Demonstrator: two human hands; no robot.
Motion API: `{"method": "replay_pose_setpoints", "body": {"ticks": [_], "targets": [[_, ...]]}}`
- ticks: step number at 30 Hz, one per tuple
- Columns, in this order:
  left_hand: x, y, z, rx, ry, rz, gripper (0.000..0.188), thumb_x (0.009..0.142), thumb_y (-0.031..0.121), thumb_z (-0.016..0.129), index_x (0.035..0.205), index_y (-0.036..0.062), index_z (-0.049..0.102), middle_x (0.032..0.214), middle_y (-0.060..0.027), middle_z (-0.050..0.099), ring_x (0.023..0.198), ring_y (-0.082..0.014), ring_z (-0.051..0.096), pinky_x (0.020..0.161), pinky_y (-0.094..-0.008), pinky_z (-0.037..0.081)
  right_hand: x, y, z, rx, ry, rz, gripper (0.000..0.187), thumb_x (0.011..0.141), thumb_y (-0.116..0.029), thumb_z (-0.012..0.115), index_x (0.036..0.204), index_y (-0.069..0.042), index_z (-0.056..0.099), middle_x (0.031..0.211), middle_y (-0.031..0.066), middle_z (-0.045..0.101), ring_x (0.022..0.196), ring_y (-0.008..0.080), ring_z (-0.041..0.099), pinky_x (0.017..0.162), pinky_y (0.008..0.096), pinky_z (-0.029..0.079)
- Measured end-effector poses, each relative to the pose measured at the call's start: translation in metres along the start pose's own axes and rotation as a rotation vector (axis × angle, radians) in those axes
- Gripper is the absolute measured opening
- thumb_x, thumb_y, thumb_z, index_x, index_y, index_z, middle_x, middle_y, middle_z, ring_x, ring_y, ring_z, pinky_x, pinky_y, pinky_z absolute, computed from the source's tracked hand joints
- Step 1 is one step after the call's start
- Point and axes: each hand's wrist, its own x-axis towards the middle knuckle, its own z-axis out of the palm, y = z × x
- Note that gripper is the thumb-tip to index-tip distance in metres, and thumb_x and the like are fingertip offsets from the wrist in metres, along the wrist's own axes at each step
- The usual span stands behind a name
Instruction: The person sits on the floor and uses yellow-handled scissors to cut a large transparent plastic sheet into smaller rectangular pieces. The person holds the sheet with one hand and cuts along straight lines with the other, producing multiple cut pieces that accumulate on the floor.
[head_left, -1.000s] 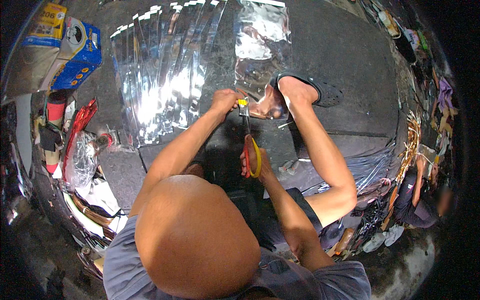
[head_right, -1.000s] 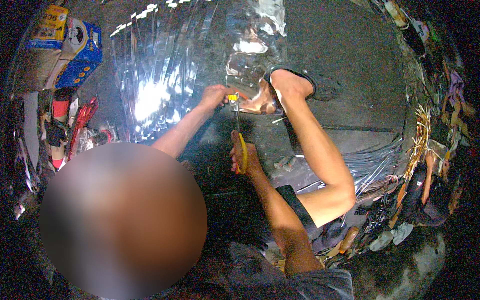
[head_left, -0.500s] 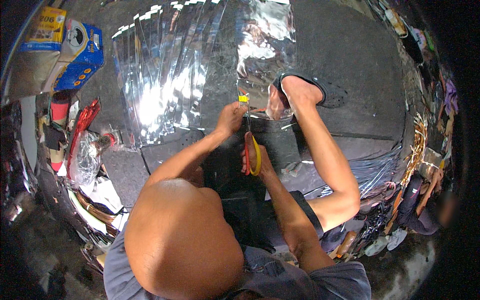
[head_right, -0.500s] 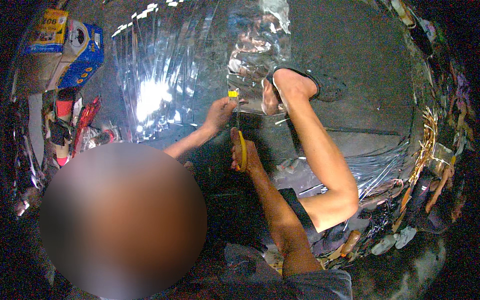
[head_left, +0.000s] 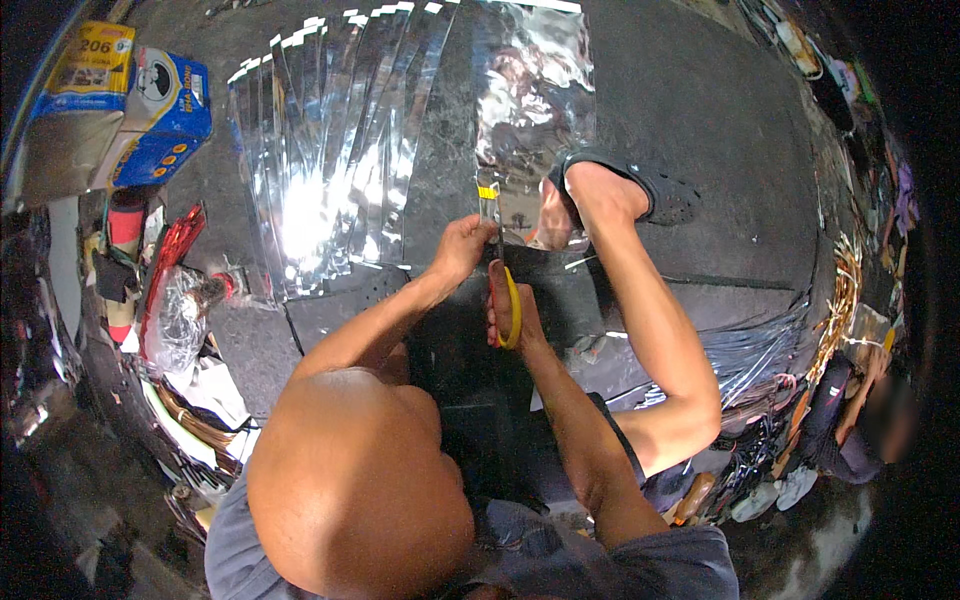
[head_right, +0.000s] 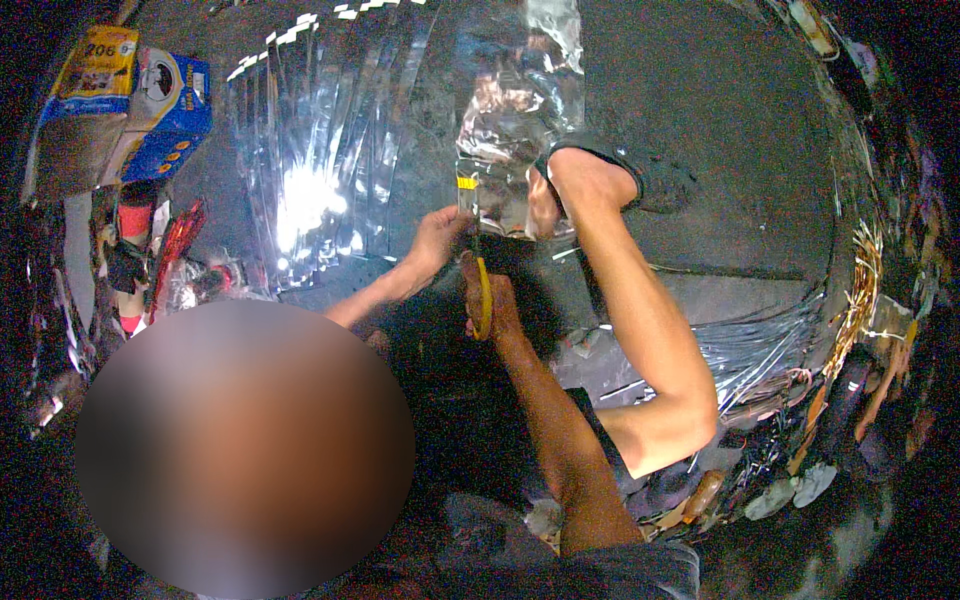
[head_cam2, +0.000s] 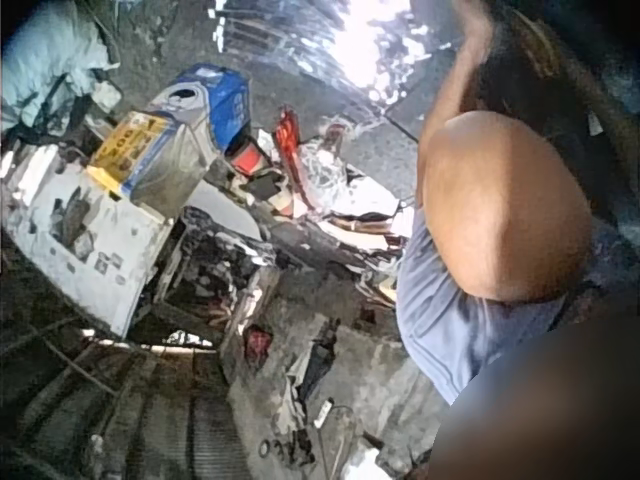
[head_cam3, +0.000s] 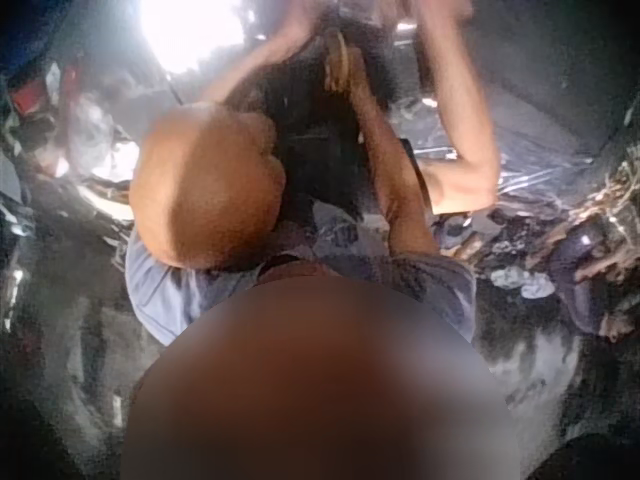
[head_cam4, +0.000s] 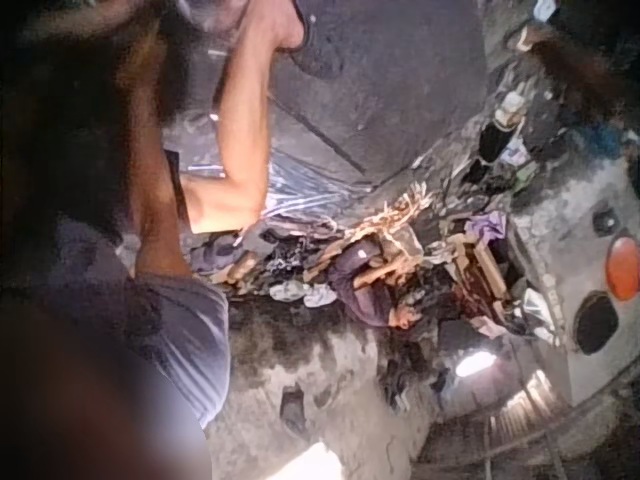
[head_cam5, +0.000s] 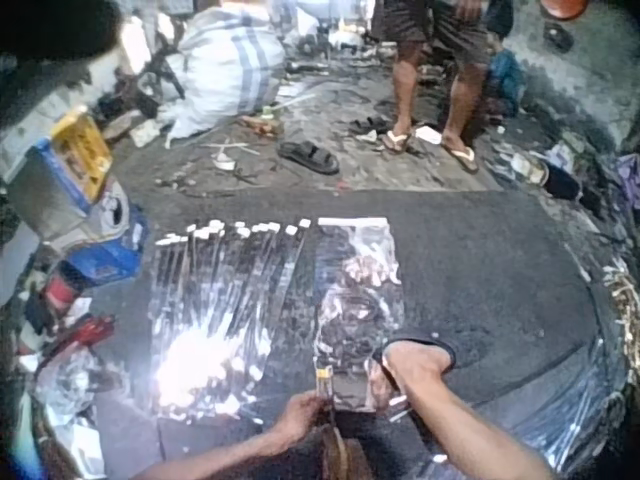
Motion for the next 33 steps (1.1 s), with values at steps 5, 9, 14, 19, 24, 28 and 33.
{"method": "replay_pose_setpoints", "body": {"ticks": [5, 9, 14, 19, 24, 28, 33], "targets": [[-0.004, 0.012, -0.003, 0.135, -0.009, 0.015, 0.023, 0.091, 0.020, 0.049, 0.077, 0.0043, 0.059, 0.068, 0.0038, 0.053, 0.066, -0.0048, 0.044, 0.059, -0.0240, 0.038, 0.010, -0.004, 0.002, 0.018, 0.078, 0.016, 0.057, 0.087, -0.052, 0.051, 0.054, -0.005, 0.051, 0.045, 0.0090, 0.048, 0.033, 0.0234, 0.052, 0.031, 0.0365, 0.043], [-0.018, 0.036, -0.004, 0.081, -0.108, -0.080, 0.023, 0.096, 0.018, 0.045, 0.094, 0.0033, 0.063, 0.081, 0.0014, 0.061, 0.073, -0.0077, 0.052, 0.065, -0.0234, 0.043, 0.030, -0.016, -0.004, 0.094, -0.015, -0.100, 0.071, 0.077, -0.074, 0.044, 0.068, -0.003, 0.048, 0.047, 0.0026, 0.041, 0.034, 0.0145, 0.046, 0.029, 0.0289, 0.036], [-0.027, 0.056, 0.000, -0.061, -0.152, -0.029, 0.027, 0.097, 0.022, 0.043, 0.098, 0.0020, 0.060, 0.078, 0.0018, 0.058, 0.070, -0.0067, 0.049, 0.062, -0.0243, 0.042, 0.074, -0.038, -0.011, -0.081, 0.029, -0.188, 0.072, 0.082, -0.072, 0.036, 0.068, -0.003, 0.051, 0.049, 0.0043, 0.045, 0.034, 0.0153, 0.043, 0.032, 0.0303, 0.035], [-0.035, 0.072, 0.000, 0.120, -0.061, -0.024, 0.028, 0.096, 0.024, 0.045, 0.088, 0.0009, 0.058, 0.069, 0.0004, 0.054, 0.061, -0.0077, 0.046, 0.054, -0.0258, 0.038, 0.124, -0.058, -0.018, -0.539, 0.135, -0.873, 0.042, 0.083, -0.030, 0.051, 0.117, -0.006, 0.042, 0.058, 0.0168, 0.053, 0.050, 0.0347, 0.054, 0.046, 0.0441, 0.041], [-0.045, 0.094, 0.001, 0.222, -0.052, 0.026, 0.034, 0.094, 0.031, 0.048, 0.084, 0.0000, 0.057, 0.067, 0.0020, 0.048, 0.061, -0.0073, 0.041, 0.054, -0.0261, 0.035, 0.144, -0.098, -0.024, -0.687, 0.245, -1.199, 0.050, 0.086, -0.022, 0.054, 0.130, -0.004, 0.039, 0.058, 0.0179, 0.052, 0.048, 0.0333, 0.051, 0.047, 0.0448, 0.041], [-0.051, 0.112, 0.000, 0.233, -0.073, 0.064, 0.038, 0.091, 0.035, 0.046, 0.084, -0.0010, 0.054, 0.065, 0.0019, 0.044, 0.061, -0.0095, 0.040, 0.054, -0.0287, 0.035, 0.148, -0.151, -0.016, -0.369, 0.090, -0.749, 0.055, 0.085, -0.055, 0.038, 0.080, -0.002, 0.047, 0.054, 0.0102, 0.048, 0.050, 0.0214, 0.046, 0.050, 0.0370, 0.038], [-0.059, 0.126, -0.009, 0.275, -0.155, 0.010, 0.033, 0.093, 0.032, 0.045, 0.082, 0.0015, 0.052, 0.066, 0.0042, 0.042, 0.062, -0.0076, 0.037, 0.053, -0.0268, 0.033, 0.169, -0.209, -0.016, -0.360, 0.194, -0.384, 0.087, 0.078, -0.079, 0.025, 0.065, 0.000, 0.061, 0.057, 0.0113, 0.052, 0.059, 0.0200, 0.051, 0.057, 0.0373, 0.039]]}}
